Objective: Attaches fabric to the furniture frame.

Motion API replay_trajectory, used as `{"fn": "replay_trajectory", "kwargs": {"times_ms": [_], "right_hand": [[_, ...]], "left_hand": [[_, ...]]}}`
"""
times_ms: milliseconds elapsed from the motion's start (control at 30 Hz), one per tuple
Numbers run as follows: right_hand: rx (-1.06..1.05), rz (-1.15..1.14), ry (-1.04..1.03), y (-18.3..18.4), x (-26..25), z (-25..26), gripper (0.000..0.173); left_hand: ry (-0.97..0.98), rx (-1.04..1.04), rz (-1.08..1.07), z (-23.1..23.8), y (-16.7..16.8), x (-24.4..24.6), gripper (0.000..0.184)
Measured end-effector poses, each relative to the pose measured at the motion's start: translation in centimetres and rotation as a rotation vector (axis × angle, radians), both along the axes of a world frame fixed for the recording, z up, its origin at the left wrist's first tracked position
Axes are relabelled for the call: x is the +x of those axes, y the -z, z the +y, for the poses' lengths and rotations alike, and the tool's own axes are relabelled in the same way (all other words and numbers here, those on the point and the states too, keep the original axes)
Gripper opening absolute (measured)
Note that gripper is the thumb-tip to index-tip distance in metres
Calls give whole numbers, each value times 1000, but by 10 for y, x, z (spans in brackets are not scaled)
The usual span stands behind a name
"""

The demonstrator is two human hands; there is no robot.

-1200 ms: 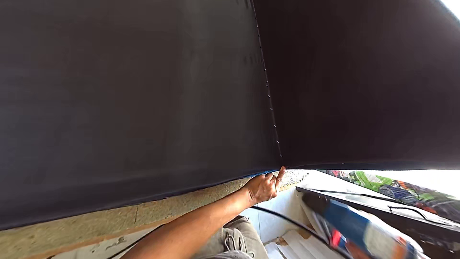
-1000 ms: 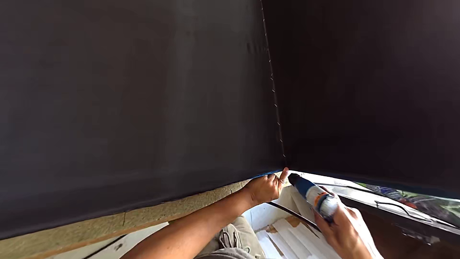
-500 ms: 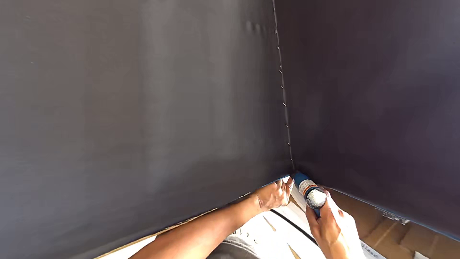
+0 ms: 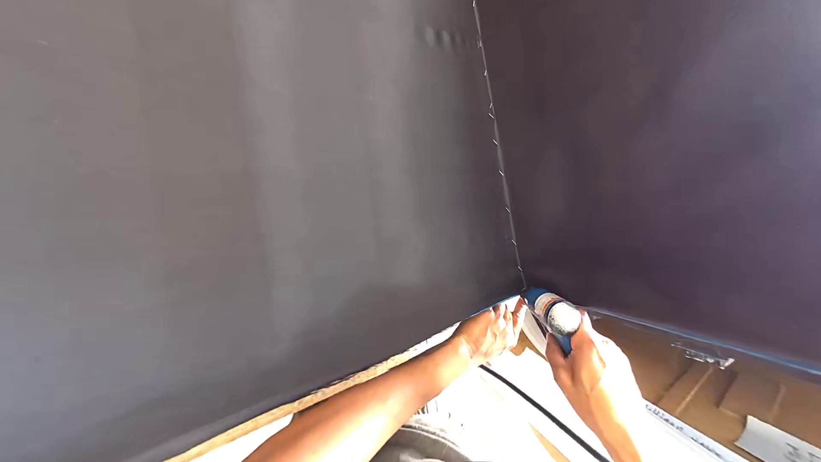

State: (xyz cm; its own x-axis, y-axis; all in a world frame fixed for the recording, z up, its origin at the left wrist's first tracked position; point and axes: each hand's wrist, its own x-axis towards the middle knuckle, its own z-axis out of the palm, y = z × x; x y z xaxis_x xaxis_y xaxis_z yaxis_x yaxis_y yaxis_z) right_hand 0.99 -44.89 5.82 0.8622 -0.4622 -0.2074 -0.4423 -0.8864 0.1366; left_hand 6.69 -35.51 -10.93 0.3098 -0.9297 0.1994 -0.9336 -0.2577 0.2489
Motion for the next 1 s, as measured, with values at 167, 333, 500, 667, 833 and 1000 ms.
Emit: {"fn": "replay_trajectory", "kwargs": {"times_ms": [167, 333, 500, 667, 833, 1000], "right_hand": [[471, -105, 199, -40, -53, -22, 35], [833, -13, 234, -16, -107, -36, 45], [1055, 56, -53, 22, -141, -36, 42], [1186, 41, -243, 41, -157, -27, 51], [1162, 53, -136, 41, -173, -12, 39], [1236, -114, 153, 48, -188, 15, 37]], "left_hand": [[75, -326, 349, 86, -30, -14, 24], [-423, -522, 265, 235, -70, 25, 17], [-522, -105, 93, 302, -76, 37, 35], [-521, 35, 74, 299, -77, 40, 21], [-510, 28, 62, 294, -83, 50, 12], [-406, -3, -138, 290, -66, 58, 11]]}}
